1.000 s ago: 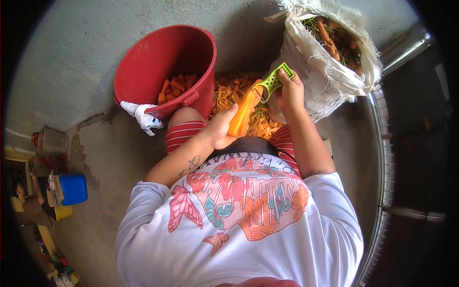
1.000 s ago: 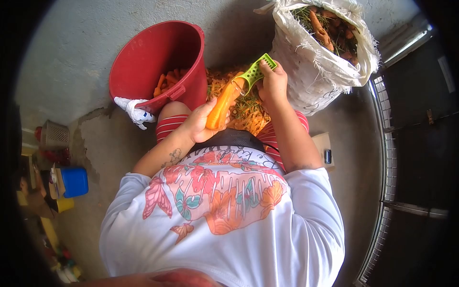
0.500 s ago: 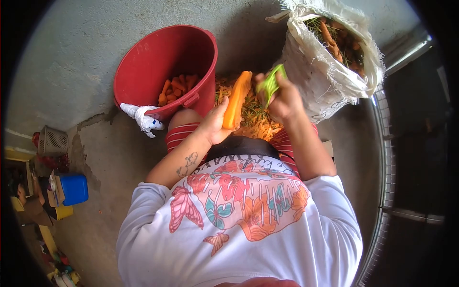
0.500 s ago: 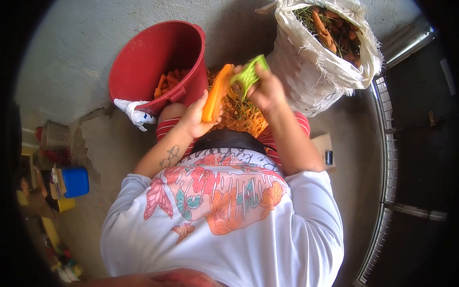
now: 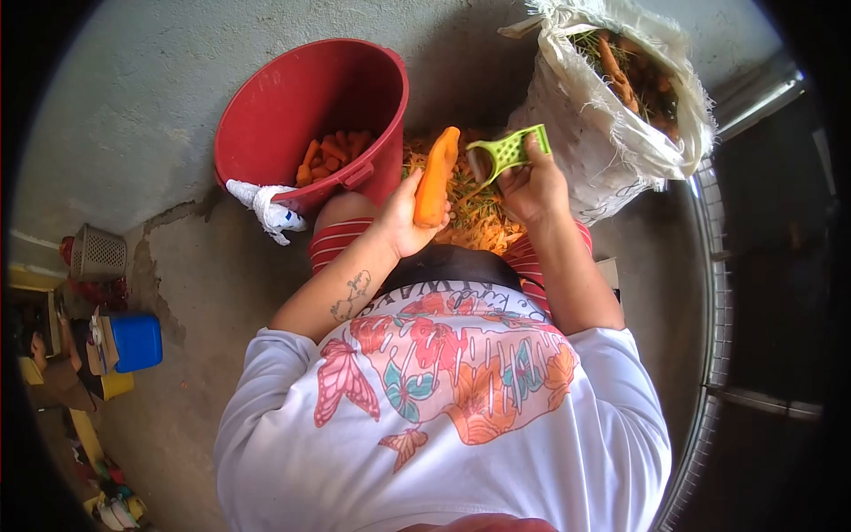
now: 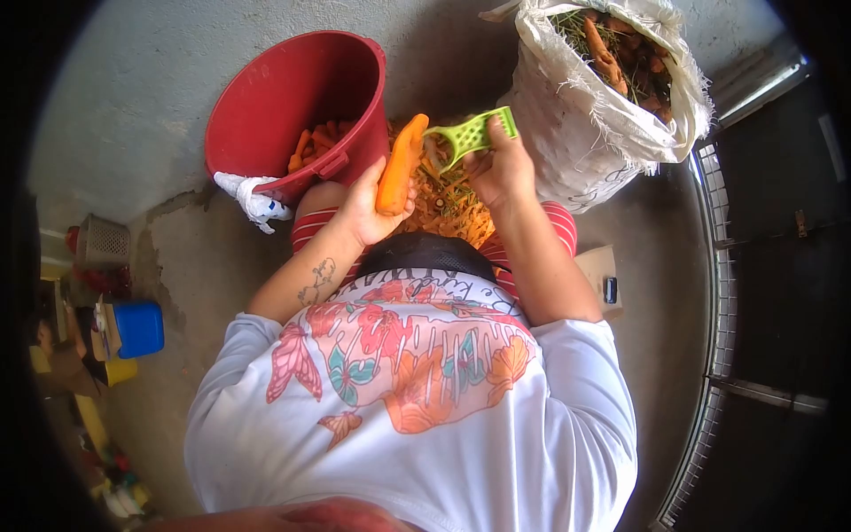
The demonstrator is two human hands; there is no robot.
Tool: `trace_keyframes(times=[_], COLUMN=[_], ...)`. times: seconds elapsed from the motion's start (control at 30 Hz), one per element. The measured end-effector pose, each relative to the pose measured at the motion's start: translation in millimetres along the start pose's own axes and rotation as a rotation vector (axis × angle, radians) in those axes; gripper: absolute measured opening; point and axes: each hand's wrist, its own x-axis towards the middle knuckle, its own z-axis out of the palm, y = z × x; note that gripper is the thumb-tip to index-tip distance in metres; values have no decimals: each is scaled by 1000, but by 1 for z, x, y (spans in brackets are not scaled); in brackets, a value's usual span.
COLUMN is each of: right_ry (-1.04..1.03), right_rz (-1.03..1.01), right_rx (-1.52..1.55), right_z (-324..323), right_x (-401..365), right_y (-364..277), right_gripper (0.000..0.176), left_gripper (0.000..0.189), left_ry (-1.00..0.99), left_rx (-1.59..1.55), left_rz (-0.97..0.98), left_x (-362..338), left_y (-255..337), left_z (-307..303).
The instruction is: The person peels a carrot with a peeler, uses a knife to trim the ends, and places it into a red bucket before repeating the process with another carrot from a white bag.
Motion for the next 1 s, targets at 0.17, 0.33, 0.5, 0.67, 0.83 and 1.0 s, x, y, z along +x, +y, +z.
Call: trace_keyframes(times=[0.17, 0.33, 0.5, 0.67, 0.83, 1.0], right_ry=[-204, -251, -202, -152, -109, -76], right_rz=[-61, -185, -216, -263, -382, -415], right_rx=[-146, -361, -410, -429, -408, -477], right_z=[15, 10, 12, 4, 6, -4], right_x=[-43, -37, -30, -5, 8, 25], right_y=[34, 43, 40, 25, 15, 13], right_gripper=[13, 15, 16, 13, 13, 15], left_gripper=[36, 38, 40, 40, 42, 46], left_ry=[34, 17, 101, -188, -24, -101], left_rx=[-48, -16, 0, 55, 162, 191], left_rz=[-46, -6, -10, -103, -53, -82], left_x=[1, -2, -16, -5, -17, -13], left_y=[1, -5, -5, -9, -11, -11], left_z=[8, 13, 35, -3, 17, 9])
